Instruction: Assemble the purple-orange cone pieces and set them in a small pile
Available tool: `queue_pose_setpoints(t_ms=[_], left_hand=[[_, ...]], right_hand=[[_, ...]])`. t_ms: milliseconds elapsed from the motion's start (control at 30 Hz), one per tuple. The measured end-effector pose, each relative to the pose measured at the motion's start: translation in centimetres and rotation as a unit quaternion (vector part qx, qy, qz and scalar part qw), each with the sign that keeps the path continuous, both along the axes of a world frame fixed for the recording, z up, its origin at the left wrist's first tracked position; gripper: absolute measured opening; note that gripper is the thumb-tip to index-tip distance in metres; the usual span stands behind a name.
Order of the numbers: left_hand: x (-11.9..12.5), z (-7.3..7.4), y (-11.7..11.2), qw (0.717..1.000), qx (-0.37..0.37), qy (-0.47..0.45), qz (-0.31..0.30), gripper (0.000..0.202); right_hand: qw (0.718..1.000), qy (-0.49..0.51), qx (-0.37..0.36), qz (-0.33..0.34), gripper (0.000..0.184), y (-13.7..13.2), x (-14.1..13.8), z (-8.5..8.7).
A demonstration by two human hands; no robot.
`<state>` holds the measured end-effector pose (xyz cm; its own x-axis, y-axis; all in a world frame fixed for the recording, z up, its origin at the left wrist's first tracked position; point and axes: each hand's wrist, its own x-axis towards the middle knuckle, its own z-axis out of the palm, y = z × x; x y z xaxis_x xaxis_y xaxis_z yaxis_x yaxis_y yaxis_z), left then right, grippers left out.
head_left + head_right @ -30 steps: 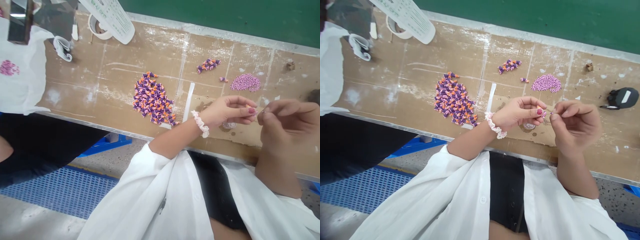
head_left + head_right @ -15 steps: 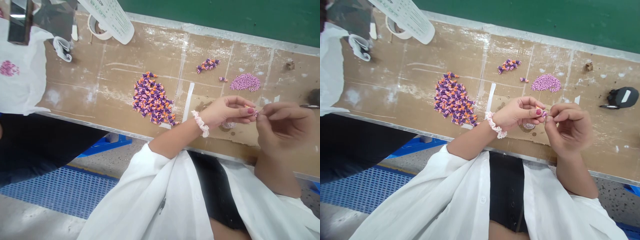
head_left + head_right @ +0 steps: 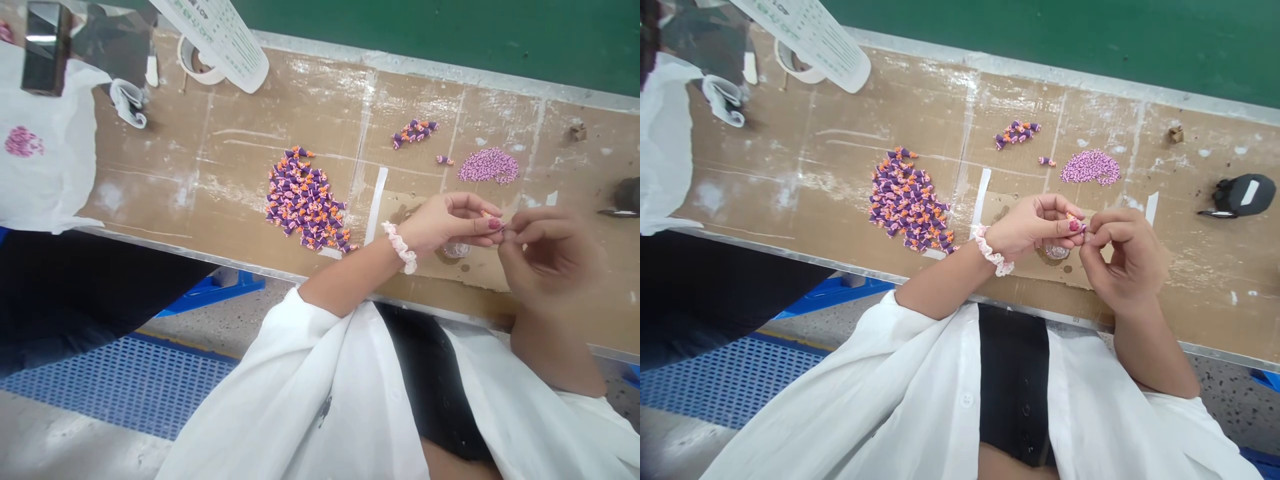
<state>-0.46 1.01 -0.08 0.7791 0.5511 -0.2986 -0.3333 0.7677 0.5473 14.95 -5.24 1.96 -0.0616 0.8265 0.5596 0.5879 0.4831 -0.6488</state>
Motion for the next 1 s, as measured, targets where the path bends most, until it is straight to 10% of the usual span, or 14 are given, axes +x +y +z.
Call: queue_pose_setpoints(t_ms=[167,300,433,633,733,1000], left_hand=[[-0.1,0.3,0.2,0.998,0.049,0.027,0.002,0.016],[-0.1,-0.4,1.5,0.967,0.16,0.154,0.121,0.018],[-0.4,-2.7,4.3,0.885,0.259,0.293,0.253,0.024],[-1.5,-3.0,5.4,0.718,0.45,0.456,0.273,0.033],[-1.5,-2.2,4.9,0.648,0.54,0.49,0.22,0.029],[-0.2,-3.5,6.1,0.61,0.613,0.502,0.019,0.038]], right_hand=[[1.0,-0.003,0.015,-0.01,0.028,0.3,0.0,-0.8],[0.995,0.022,0.063,-0.068,0.022,0.7,-0.2,-1.6],[0.992,-0.013,0.088,-0.091,0.024,0.8,-0.2,-1.8],[0.993,-0.027,0.084,-0.077,0.022,1.1,0.1,-2.2],[0.993,-0.021,0.08,-0.079,0.022,1.3,0.2,-2.4],[0.994,-0.015,0.071,-0.078,0.027,1.4,0.2,-2.5]])
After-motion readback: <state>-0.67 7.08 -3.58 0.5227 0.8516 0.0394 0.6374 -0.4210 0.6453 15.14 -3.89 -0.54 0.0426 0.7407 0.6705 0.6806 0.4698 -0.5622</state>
